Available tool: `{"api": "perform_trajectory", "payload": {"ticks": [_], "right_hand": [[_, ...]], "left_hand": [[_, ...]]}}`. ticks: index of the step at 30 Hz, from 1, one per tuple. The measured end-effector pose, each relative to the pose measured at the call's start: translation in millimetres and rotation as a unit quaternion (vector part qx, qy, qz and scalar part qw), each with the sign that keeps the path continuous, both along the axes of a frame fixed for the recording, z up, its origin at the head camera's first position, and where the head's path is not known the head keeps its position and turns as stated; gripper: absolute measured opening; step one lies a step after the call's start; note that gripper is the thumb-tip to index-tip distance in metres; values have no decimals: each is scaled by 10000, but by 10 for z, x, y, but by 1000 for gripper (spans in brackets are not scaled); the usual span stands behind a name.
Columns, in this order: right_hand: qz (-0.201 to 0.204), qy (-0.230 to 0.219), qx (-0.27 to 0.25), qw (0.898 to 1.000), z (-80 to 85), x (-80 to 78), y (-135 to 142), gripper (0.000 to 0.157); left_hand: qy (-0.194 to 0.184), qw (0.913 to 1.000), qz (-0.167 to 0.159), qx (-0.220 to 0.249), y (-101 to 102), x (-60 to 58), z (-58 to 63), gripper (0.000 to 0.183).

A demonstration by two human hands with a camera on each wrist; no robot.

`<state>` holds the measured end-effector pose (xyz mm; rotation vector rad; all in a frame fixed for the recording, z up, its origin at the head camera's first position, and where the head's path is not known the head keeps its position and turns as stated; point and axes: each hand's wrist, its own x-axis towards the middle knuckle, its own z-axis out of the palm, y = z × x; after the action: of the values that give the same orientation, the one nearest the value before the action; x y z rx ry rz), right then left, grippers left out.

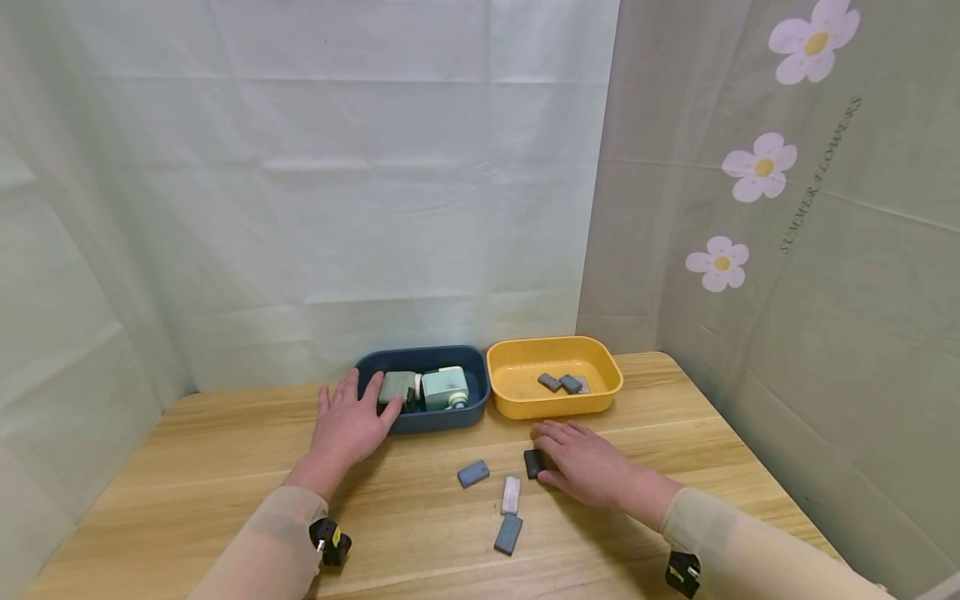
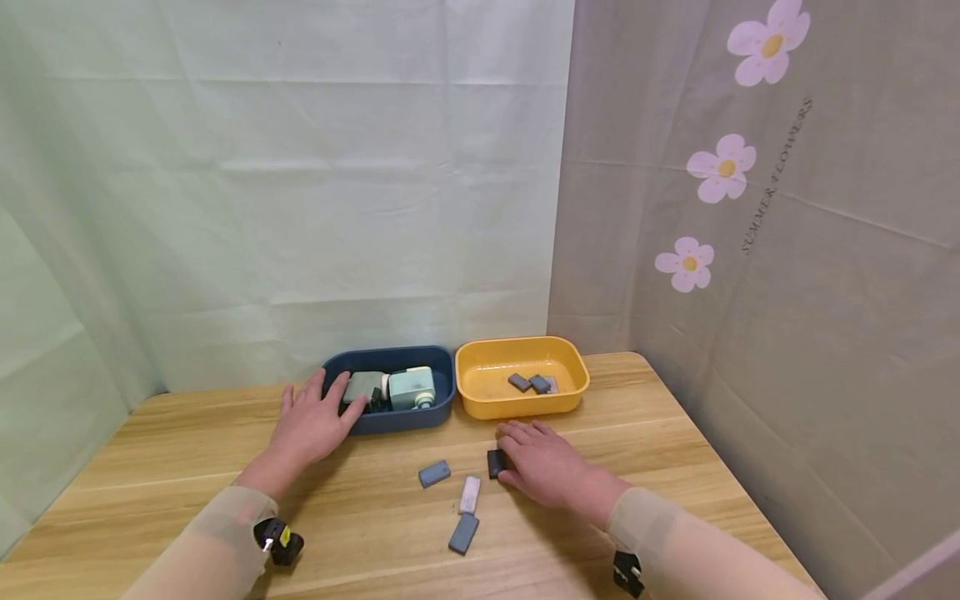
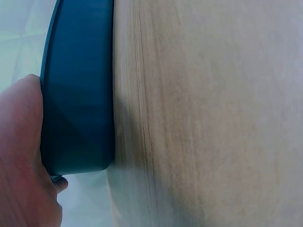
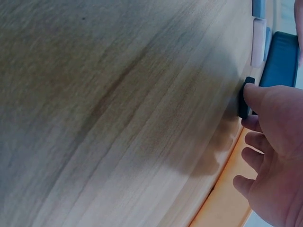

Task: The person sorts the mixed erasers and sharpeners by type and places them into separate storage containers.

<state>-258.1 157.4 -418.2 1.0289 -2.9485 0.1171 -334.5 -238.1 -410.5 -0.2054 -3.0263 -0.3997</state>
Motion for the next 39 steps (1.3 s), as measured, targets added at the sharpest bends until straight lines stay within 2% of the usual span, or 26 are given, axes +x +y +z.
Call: {"api": "perform_trajectory", "payload": {"ticks": [17,39], "right_hand": [[-21,16,-158,9999,-18,2,-8,48],[224,493,-285,9981,123,42,11,45]], "left_hand": [[46,10000,-2,13,7,24,19,81],[-19,10000,0,-7,-3,27,20,82]]}}
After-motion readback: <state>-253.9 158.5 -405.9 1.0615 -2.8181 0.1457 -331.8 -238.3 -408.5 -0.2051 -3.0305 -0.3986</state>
